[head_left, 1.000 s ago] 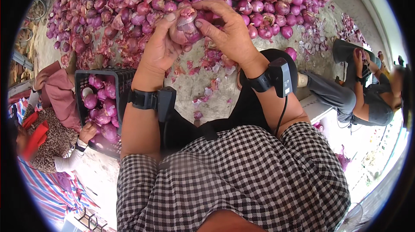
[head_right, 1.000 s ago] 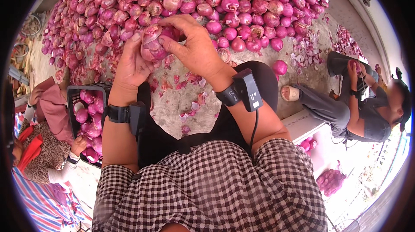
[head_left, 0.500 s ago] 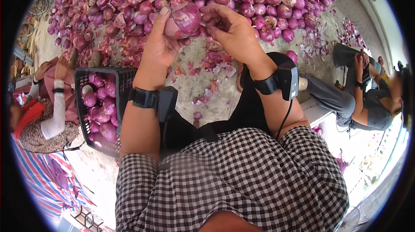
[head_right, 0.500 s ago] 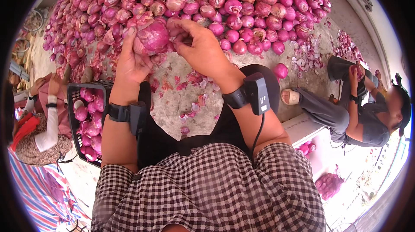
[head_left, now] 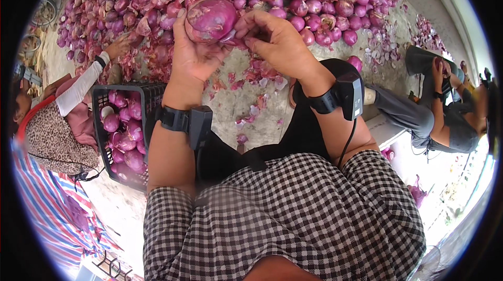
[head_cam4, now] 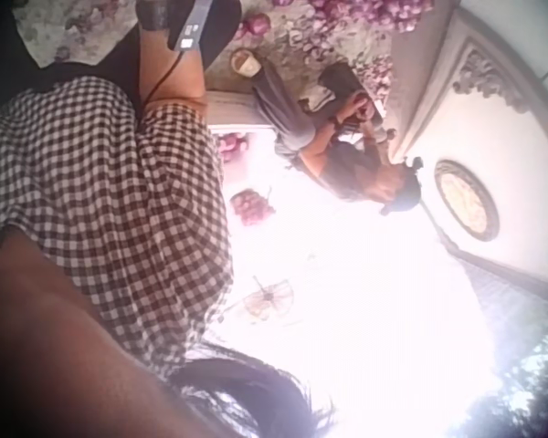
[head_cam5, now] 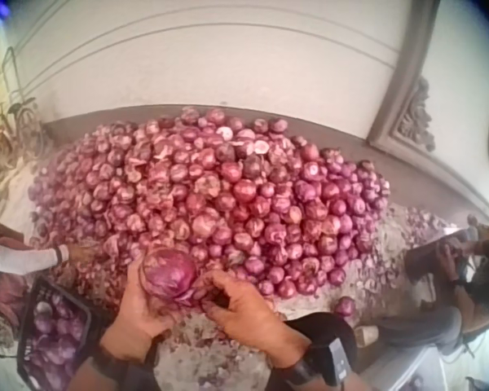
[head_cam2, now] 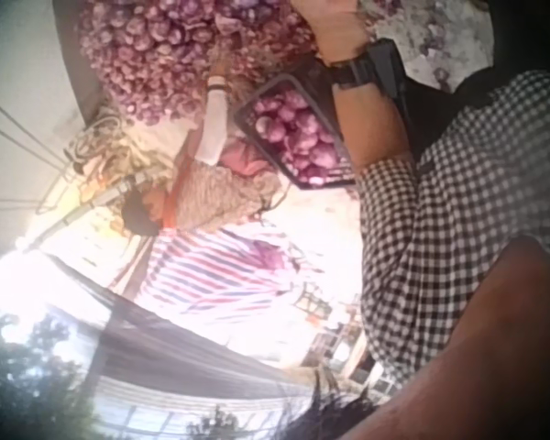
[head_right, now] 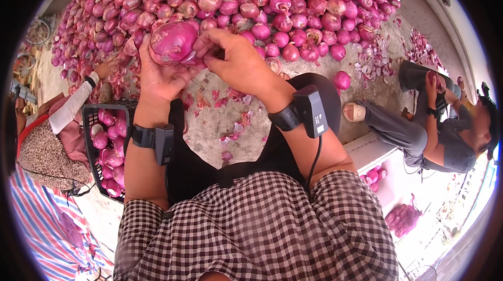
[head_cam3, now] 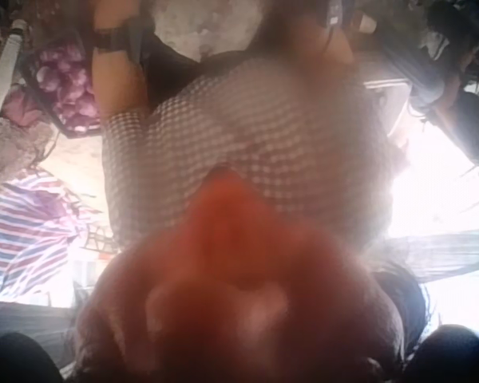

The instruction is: Peel red onions by hand and place them in a basket.

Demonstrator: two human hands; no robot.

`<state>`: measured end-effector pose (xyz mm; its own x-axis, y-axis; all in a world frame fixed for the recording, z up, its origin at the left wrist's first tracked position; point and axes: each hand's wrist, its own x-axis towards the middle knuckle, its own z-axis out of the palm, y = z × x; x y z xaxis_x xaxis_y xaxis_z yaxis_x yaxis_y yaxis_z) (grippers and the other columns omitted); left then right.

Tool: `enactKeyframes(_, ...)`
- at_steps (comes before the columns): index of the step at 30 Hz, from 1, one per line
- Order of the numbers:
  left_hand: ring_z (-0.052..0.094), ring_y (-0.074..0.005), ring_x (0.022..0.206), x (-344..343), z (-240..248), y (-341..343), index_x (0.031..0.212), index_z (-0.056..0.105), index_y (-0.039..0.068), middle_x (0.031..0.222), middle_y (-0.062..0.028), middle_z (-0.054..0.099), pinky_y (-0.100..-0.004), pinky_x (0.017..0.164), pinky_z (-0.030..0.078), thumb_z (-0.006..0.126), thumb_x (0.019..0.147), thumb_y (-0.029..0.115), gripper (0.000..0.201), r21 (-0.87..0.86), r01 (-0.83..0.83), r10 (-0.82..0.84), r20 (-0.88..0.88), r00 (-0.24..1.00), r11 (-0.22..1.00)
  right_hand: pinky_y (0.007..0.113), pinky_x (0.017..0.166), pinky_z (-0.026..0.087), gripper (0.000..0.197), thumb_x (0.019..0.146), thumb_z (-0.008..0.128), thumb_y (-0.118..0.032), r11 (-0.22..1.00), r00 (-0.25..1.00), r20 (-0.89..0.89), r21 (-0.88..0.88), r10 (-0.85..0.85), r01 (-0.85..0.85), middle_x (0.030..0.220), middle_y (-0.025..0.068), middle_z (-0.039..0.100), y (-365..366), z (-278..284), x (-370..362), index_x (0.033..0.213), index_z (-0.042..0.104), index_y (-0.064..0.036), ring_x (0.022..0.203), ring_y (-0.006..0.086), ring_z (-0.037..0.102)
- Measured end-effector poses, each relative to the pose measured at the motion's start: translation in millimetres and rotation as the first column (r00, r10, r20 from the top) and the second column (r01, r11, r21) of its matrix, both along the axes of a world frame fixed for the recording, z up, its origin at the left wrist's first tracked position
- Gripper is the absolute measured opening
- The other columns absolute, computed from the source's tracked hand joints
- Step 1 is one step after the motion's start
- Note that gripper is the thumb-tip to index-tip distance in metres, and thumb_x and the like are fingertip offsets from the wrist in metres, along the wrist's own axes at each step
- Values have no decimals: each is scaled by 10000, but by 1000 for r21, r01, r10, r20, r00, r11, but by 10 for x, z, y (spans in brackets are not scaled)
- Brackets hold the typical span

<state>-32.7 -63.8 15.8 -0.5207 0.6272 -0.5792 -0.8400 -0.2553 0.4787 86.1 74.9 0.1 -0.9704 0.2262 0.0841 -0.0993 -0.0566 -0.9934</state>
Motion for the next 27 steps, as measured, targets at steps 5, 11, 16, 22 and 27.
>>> enactKeyframes(5, 555, -237, 1075, 20, -22, 21, 1236, 499, 152, 1174, -66, 575, -437, 903, 460, 563, 830, 555, 576, 20, 5, -3, -137, 991, 1000, 266, 688, 470, 302, 796, 669, -27, 962, 986, 42, 229, -164, 150, 910, 52, 584, -14, 15, -9, 1062, 526, -3, 785, 131, 572)
enactKeyframes(11, 568, -224, 1070, 27, -102, -1, 1241, 491, 149, 1175, -59, 581, -446, 915, 461, 578, 818, 588, 615, -29, 108, -111, -146, 983, 994, 261, 616, 467, 299, 786, 721, -76, 887, 969, 12, 405, -248, 222, 794, 51, 585, 3, -6, -21, 1005, 526, -14, 701, 103, 563)
enactKeyframes(16, 589, -224, 1041, 72, -85, 59, 1227, 505, 150, 1152, -49, 601, -464, 911, 462, 566, 812, 620, 630, -88, 84, -105, -270, 957, 993, 353, 610, 494, 272, 765, 695, -74, 915, 968, 38, 337, -249, 223, 723, 159, 639, 66, -2, -13, 994, 575, 14, 641, 261, 636)
enactKeyframes(22, 598, -222, 1006, 97, -36, 81, 1205, 539, 154, 1119, -52, 621, -464, 857, 475, 501, 837, 632, 604, -170, 72, -110, -227, 968, 983, 304, 609, 470, 163, 792, 664, -36, 954, 992, 21, 276, -128, 118, 717, 94, 612, 26, -5, 7, 929, 585, 5, 656, 156, 585)
enactKeyframes(27, 609, -211, 966, 106, 2, 65, 1158, 569, 148, 1082, -53, 634, -447, 781, 490, 462, 863, 596, 547, -100, 48, -62, -138, 988, 994, 271, 636, 457, 126, 787, 650, 11, 975, 998, -15, 212, -64, 65, 756, 36, 595, -24, 80, -5, 878, 563, 3, 704, 98, 543)
